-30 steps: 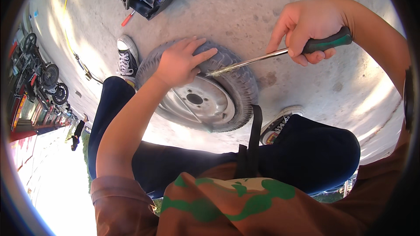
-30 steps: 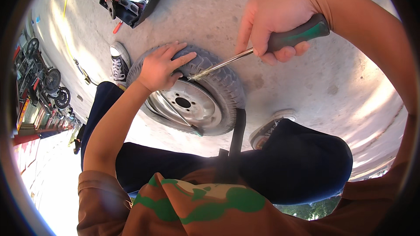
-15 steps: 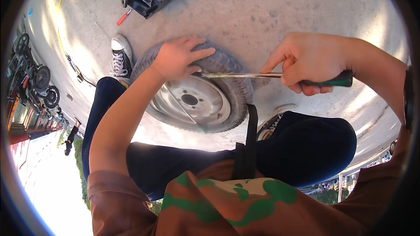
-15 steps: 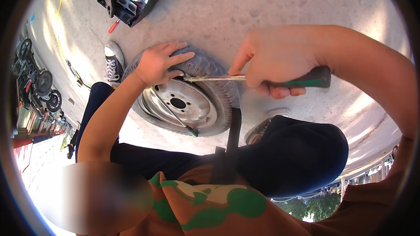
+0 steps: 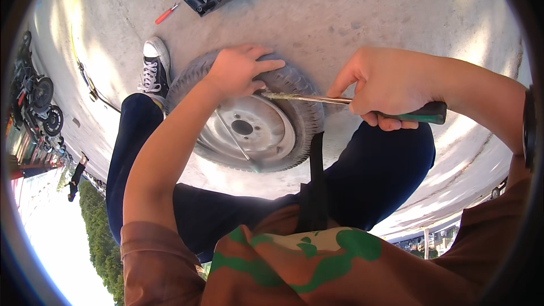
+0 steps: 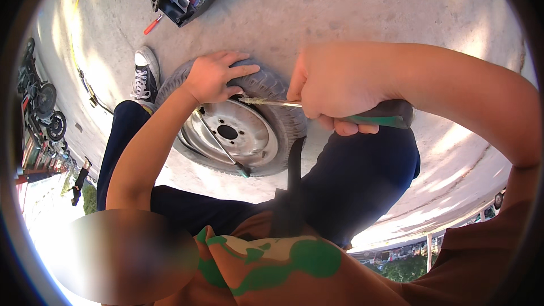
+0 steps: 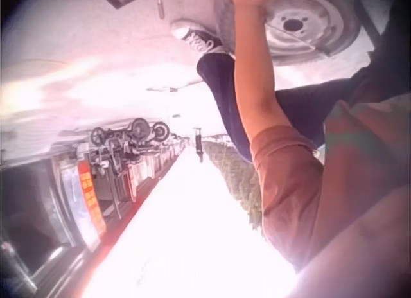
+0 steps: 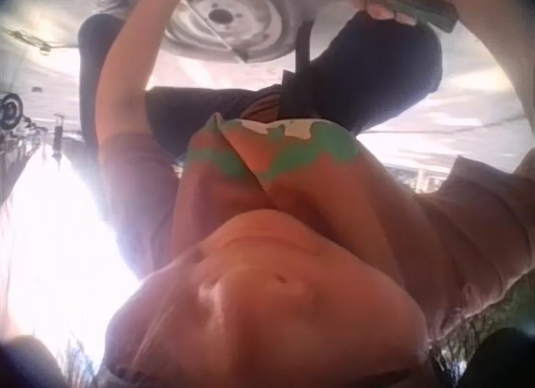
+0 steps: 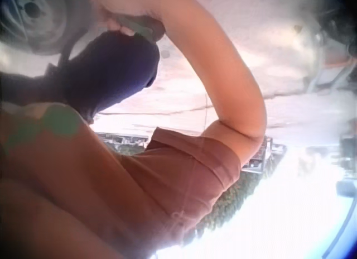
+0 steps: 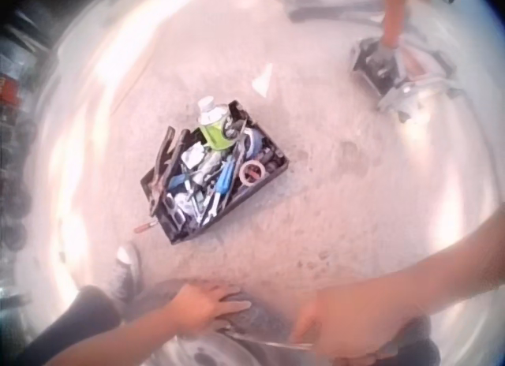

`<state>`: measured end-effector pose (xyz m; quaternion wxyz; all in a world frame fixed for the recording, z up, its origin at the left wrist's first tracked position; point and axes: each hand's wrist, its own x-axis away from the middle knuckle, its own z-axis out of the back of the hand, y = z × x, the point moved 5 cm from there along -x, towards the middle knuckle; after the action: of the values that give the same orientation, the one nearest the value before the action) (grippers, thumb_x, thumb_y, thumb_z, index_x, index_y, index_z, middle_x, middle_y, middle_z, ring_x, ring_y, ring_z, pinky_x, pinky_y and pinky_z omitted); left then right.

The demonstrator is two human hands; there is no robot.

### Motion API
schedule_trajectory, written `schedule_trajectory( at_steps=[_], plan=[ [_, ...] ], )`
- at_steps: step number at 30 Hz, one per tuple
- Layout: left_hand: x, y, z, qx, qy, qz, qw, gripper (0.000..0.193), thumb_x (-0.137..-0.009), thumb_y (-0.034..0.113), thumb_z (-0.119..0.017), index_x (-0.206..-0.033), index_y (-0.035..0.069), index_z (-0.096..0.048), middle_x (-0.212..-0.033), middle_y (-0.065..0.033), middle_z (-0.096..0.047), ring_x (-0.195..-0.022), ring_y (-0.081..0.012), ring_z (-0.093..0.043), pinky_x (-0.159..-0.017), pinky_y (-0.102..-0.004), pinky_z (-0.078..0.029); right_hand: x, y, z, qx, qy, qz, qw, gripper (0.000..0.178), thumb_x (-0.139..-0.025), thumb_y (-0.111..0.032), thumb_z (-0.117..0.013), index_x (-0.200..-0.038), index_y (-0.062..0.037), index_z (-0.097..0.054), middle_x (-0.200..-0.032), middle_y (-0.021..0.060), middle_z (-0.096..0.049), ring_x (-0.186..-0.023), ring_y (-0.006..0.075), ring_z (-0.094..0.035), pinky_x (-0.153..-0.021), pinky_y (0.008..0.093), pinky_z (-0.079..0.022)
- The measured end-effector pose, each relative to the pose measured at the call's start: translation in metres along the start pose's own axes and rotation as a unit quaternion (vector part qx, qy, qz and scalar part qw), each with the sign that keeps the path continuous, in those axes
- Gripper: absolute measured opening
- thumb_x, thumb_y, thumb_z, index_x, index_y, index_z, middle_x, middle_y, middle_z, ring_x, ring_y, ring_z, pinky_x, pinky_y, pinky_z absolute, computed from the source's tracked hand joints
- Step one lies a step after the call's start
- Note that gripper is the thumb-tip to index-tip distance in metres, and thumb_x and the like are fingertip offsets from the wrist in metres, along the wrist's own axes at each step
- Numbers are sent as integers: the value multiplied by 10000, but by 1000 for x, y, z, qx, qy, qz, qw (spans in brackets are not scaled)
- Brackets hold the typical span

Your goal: The person uses two tire irons to pry a tire off a metal rim. They repeatedly insert the tools between the tire bead and rim, lever the bead over the rim edge, and rotate the tire to continue the process until the tire is fully separated from the rim.

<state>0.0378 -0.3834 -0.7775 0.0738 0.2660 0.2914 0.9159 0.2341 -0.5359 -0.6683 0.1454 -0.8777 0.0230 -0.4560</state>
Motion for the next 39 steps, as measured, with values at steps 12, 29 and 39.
schedule_trajectory(
  at_steps=[12,29,39],
  plan=[
    [-6,-8,-8,12,-29,-2,999,707,-699,301,-877,-1359,366,-633,-1359,-31,-628,-1199,-272,-614,-959,-414,-543,-16,4,42,14,-32,-7,999,550,-903,-14,-564,-1451,27,-536,-692,92,-615,-489,161,-582,-390,305,-434],
    [9,-11,-4,-15,-45,60,997,827,-681,284,-884,-1436,232,-550,-1432,-70,-553,-1325,-317,-516,-1078,-433,-478,-34,20,55,-61,-98,6,993,475,-890,-7,-553,-1360,39,-598,-713,111,-607,-517,192,-608,-382,341,-469],
    [2,-23,-12,70,-103,134,983,737,-691,292,-876,-1382,327,-620,-1426,-4,-579,-1337,-275,-517,-1060,-438,-486,-31,-21,53,-61,-87,-25,994,503,-881,11,-556,-1382,34,-596,-686,104,-609,-465,187,-588,-364,346,-455]
  ],
)
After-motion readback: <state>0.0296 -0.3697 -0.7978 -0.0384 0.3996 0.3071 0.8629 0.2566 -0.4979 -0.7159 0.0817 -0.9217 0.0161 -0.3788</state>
